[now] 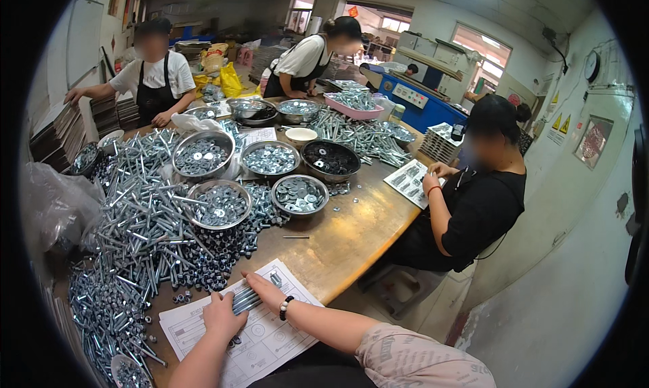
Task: The person sorts metal fasteners from a large pile on a table into designated sections on a printed instruction sheet. They pick bolts, nuts, and washers by hand and place them into specific areas on the sheet, occasionally adjusting the sheet's position.
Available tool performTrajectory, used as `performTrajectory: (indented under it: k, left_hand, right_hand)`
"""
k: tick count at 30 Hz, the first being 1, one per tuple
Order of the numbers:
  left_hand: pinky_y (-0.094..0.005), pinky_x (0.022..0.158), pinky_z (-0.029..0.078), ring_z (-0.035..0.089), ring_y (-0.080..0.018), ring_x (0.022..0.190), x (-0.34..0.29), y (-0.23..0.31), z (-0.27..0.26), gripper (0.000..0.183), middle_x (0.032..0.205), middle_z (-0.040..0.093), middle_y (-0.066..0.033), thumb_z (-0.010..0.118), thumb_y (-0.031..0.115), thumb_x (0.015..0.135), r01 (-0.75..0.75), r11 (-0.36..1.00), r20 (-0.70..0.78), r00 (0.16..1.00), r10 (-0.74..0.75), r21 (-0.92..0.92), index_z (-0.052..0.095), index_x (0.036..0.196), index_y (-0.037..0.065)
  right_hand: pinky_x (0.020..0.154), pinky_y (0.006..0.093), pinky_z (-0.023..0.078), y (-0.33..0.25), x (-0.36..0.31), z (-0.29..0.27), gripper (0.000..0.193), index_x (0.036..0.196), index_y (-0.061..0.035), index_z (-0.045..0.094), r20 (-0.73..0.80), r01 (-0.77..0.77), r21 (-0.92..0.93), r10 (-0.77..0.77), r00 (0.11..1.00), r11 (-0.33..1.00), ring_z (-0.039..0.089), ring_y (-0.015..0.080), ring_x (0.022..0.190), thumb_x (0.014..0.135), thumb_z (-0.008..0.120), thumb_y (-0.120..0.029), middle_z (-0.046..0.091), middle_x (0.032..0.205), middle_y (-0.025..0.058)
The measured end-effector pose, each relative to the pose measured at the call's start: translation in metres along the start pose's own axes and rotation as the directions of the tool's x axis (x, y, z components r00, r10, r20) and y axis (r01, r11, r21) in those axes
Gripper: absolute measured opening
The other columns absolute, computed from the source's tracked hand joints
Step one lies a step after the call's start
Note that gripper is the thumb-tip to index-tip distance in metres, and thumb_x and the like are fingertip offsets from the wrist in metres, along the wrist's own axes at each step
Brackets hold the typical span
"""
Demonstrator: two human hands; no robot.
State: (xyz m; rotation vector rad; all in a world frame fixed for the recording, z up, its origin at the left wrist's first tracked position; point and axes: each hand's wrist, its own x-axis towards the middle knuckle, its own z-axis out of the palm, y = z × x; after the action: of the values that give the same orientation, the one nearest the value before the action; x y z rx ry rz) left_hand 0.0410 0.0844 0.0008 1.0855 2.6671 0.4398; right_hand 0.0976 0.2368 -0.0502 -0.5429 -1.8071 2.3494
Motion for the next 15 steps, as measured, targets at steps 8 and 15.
performTrajectory:
  k: [8,15]
  left_hand:
    - [-0.0406,0.083,0.044,0.053,-0.0336,0.096,0.0,-0.019,0.003,0.068,0.109,0.046,-0.017,0.071,0.032,0.06,-0.076,0.972,-0.073,0.995,0.061,-0.222,0.048,0.119,0.006]
    - [-0.0307,0.076,0.046,0.055,-0.0235,0.083,-0.002,-0.065,-0.016,0.07,0.11,0.045,-0.0157,0.074,0.019,0.061,-0.091,0.883,-0.008,0.995,0.098,-0.46,0.045,0.121,-0.002]
  right_hand:
    - [0.085,0.0344,0.043,-0.016,-0.001,-0.017,0.057,0.119,-0.0032,0.047,0.037,0.189,-0.813,-0.276,0.96,0.551,0.054,0.0274,0.1,0.074,0.068,-0.03,0.055,0.109,0.0164]
    - [0.076,0.0362,0.045,-0.068,-0.009,-0.027,0.062,0.12,-0.007,0.047,0.3,0.301,-0.932,-0.033,0.953,0.201,0.055,0.0289,0.086,0.065,0.073,-0.021,0.058,0.093,0.0138]
